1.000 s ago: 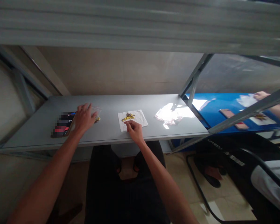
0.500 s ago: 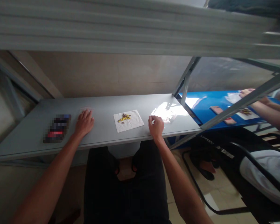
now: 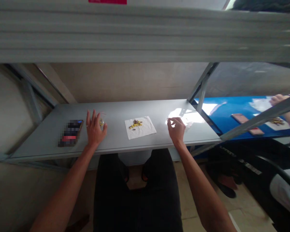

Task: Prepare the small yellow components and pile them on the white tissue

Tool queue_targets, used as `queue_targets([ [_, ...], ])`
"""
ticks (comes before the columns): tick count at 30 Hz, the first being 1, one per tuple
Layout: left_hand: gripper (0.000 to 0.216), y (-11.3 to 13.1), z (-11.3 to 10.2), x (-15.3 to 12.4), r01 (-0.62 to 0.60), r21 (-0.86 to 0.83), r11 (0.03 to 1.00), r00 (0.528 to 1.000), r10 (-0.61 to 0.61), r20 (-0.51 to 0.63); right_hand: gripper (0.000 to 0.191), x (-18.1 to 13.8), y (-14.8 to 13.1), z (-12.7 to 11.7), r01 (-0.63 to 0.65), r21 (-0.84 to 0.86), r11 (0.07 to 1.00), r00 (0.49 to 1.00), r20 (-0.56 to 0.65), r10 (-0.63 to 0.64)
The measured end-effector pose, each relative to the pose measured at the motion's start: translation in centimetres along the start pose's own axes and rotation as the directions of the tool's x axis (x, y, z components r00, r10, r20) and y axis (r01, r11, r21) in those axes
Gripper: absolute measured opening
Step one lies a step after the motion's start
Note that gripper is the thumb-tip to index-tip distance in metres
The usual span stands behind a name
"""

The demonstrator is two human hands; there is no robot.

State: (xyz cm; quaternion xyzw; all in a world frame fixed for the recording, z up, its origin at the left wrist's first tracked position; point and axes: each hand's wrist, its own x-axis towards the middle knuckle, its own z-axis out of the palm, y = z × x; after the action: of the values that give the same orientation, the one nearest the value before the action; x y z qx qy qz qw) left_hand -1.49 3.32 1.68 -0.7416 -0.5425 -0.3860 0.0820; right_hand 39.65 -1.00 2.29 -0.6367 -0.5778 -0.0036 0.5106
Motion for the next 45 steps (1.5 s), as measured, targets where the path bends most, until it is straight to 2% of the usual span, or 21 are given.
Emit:
queue_targets([
  [2, 0.067, 3.6, 0.1, -0.9, -0.121, -0.056, 0.991, 0.989, 0.115, -0.095, 0.033, -1.2, -2.1, 1.1, -0.019, 0.109, 0.994, 1.000, 0.020, 0.017],
  [3, 0.069, 5.6, 0.3, -1.4, -0.208, -0.085, 0.974, 0.976, 0.201, -0.083, 0.034, -2.0, -3.3, 2.0, -0.032, 0.185, 0.982, 0.997, 0.069, 0.020],
  [5, 0.074, 9.3, 0.9, -2.3, -0.359, -0.135, 0.924, 0.931, 0.364, 0.019, 0.031, -3.6, -5.5, 3.9, -0.179, 0.497, 0.849, 0.959, 0.281, 0.038],
  [7, 0.076, 11.6, 1.4, -2.8, -0.400, -0.148, 0.905, 0.913, 0.407, 0.019, 0.031, -5.1, -7.4, 5.6, -0.258, 0.620, 0.741, 0.916, 0.400, -0.016],
  [9, 0.071, 12.4, 1.7, -2.9, -0.403, -0.145, 0.904, 0.914, 0.404, -0.023, 0.026, -5.9, -8.7, 6.6, -0.237, 0.643, 0.729, 0.892, 0.441, -0.099],
  [11, 0.064, 12.0, 1.6, -2.8, -0.416, -0.131, 0.900, 0.910, 0.412, -0.056, 0.022, -6.2, -9.5, 7.1, -0.178, 0.598, 0.781, 0.885, 0.445, -0.139],
  [13, 0.056, 11.2, 1.3, -2.7, -0.431, -0.113, 0.895, 0.902, 0.427, -0.061, 0.020, -6.0, -10.0, 7.2, -0.145, 0.527, 0.837, 0.893, 0.434, -0.119],
  [18, 0.048, 9.6, 0.8, -2.6, -0.369, -0.103, 0.924, 0.928, 0.373, 0.026, 0.026, -5.0, -10.2, 7.1, -0.142, 0.456, 0.878, 0.893, 0.443, -0.085],
  [21, 0.057, 8.2, 1.3, -2.5, -0.266, -0.069, 0.961, 0.958, 0.272, 0.088, 0.032, -4.1, -9.2, 7.0, -0.163, 0.335, 0.928, 0.934, 0.354, 0.036],
  [23, 0.060, 7.3, 1.8, -2.5, -0.214, -0.081, 0.974, 0.965, 0.223, 0.136, 0.027, -3.6, -8.3, 7.0, -0.203, 0.216, 0.955, 0.945, 0.298, 0.134],
  [25, 0.060, 6.5, 2.4, -2.6, -0.171, -0.117, 0.978, 0.966, 0.190, 0.177, 0.019, -3.6, -7.5, 7.1, -0.215, 0.120, 0.969, 0.932, 0.322, 0.167],
  [27, 0.060, 6.1, 2.9, -2.8, -0.136, -0.151, 0.979, 0.964, 0.166, 0.207, 0.021, -3.9, -7.3, 7.2, -0.169, 0.061, 0.984, 0.918, 0.373, 0.135],
  [32, 0.065, 5.6, 3.4, -3.1, -0.119, -0.245, 0.962, 0.951, 0.181, 0.250, 0.026, -4.2, -9.3, 7.9, 0.000, -0.078, 0.997, 0.917, 0.397, 0.031],
  [37, 0.067, 5.6, 3.0, -2.9, -0.053, -0.333, 0.941, 0.955, 0.145, 0.257, 0.022, -3.6, -10.8, 9.1, 0.121, -0.217, 0.969, 0.831, 0.555, 0.020],
  [39, 0.068, 5.9, 2.7, -2.7, -0.053, -0.334, 0.941, 0.957, 0.143, 0.251, 0.024, -3.7, -10.8, 9.4, 0.161, -0.227, 0.960, 0.809, 0.588, 0.004],
  [41, 0.068, 6.2, 2.3, -2.6, -0.065, -0.339, 0.939, 0.959, 0.153, 0.239, 0.027, -3.9, -10.8, 9.4, 0.170, -0.169, 0.971, 0.820, 0.571, -0.044],
  [45, 0.063, 6.6, 1.8, -2.5, -0.074, -0.355, 0.932, 0.964, 0.157, 0.213, 0.016, -4.6, -11.3, 8.7, 0.060, 0.191, 0.980, 0.839, 0.522, -0.153],
])
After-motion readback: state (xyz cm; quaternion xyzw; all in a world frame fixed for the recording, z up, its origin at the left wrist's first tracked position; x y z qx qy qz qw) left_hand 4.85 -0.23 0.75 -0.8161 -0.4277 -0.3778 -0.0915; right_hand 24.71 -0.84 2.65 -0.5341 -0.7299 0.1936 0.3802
